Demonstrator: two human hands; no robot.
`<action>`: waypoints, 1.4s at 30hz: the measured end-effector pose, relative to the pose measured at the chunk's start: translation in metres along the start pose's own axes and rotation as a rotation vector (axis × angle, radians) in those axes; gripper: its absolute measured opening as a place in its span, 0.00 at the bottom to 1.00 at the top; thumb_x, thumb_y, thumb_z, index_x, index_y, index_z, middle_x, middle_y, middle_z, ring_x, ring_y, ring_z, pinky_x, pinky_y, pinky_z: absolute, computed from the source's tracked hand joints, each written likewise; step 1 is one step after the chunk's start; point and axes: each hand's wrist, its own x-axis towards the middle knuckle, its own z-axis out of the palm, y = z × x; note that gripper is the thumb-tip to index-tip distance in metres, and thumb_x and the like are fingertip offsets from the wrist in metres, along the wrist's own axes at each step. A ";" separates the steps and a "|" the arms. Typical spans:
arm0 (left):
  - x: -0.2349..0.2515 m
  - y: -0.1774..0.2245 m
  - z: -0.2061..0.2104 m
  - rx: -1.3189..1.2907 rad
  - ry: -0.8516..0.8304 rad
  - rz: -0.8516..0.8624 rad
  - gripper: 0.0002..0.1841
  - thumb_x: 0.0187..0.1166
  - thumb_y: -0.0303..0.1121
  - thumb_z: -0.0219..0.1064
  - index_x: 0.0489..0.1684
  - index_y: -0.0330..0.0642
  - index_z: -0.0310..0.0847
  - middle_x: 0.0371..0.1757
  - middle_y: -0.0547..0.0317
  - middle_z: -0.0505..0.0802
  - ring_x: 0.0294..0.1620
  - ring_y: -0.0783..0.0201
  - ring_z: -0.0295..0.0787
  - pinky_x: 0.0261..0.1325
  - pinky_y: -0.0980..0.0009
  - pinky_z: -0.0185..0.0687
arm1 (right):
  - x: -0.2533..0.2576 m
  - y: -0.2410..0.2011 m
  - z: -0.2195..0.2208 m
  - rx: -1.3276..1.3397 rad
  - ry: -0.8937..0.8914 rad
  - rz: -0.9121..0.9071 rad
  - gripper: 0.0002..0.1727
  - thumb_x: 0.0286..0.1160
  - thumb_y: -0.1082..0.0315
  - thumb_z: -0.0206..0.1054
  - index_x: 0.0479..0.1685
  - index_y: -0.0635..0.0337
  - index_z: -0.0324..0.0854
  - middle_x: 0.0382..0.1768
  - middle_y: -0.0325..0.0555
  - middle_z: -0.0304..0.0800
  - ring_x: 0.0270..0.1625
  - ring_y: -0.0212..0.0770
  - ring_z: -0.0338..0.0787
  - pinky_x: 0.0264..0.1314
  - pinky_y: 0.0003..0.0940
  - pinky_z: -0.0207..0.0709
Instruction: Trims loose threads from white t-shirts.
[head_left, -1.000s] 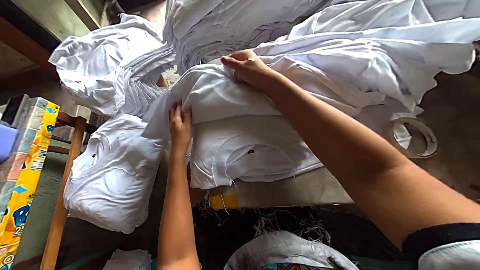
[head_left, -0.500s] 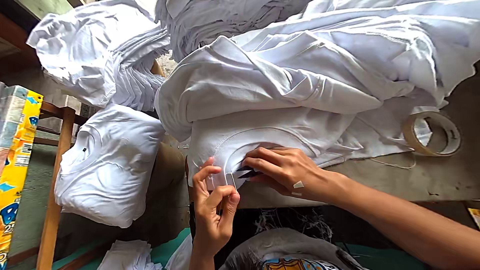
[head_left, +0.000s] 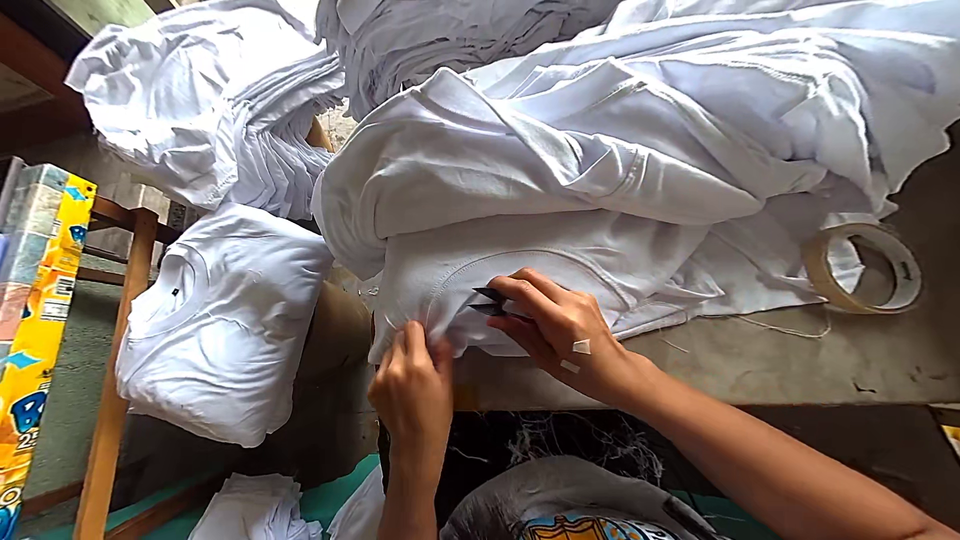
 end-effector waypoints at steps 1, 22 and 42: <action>0.003 -0.003 -0.002 -0.120 0.088 -0.032 0.11 0.75 0.31 0.63 0.30 0.30 0.86 0.21 0.53 0.87 0.19 0.64 0.84 0.22 0.69 0.76 | 0.000 -0.001 0.000 -0.013 -0.003 0.037 0.17 0.82 0.58 0.62 0.53 0.64 0.87 0.36 0.48 0.87 0.23 0.39 0.81 0.20 0.32 0.70; 0.000 -0.016 0.002 -1.573 0.124 -0.129 0.04 0.78 0.45 0.71 0.39 0.65 0.93 0.47 0.81 0.93 0.58 0.80 0.87 0.67 0.77 0.81 | -0.008 -0.014 0.013 0.150 0.008 -0.001 0.20 0.85 0.53 0.62 0.51 0.65 0.81 0.27 0.46 0.83 0.22 0.34 0.77 0.23 0.23 0.69; -0.016 -0.018 -0.003 -1.246 0.063 -0.070 0.03 0.76 0.39 0.75 0.38 0.56 0.94 0.55 0.77 0.90 0.62 0.82 0.82 0.65 0.85 0.77 | 0.010 -0.039 0.030 0.249 0.144 -0.065 0.15 0.85 0.60 0.64 0.47 0.66 0.84 0.28 0.47 0.86 0.25 0.32 0.79 0.27 0.22 0.70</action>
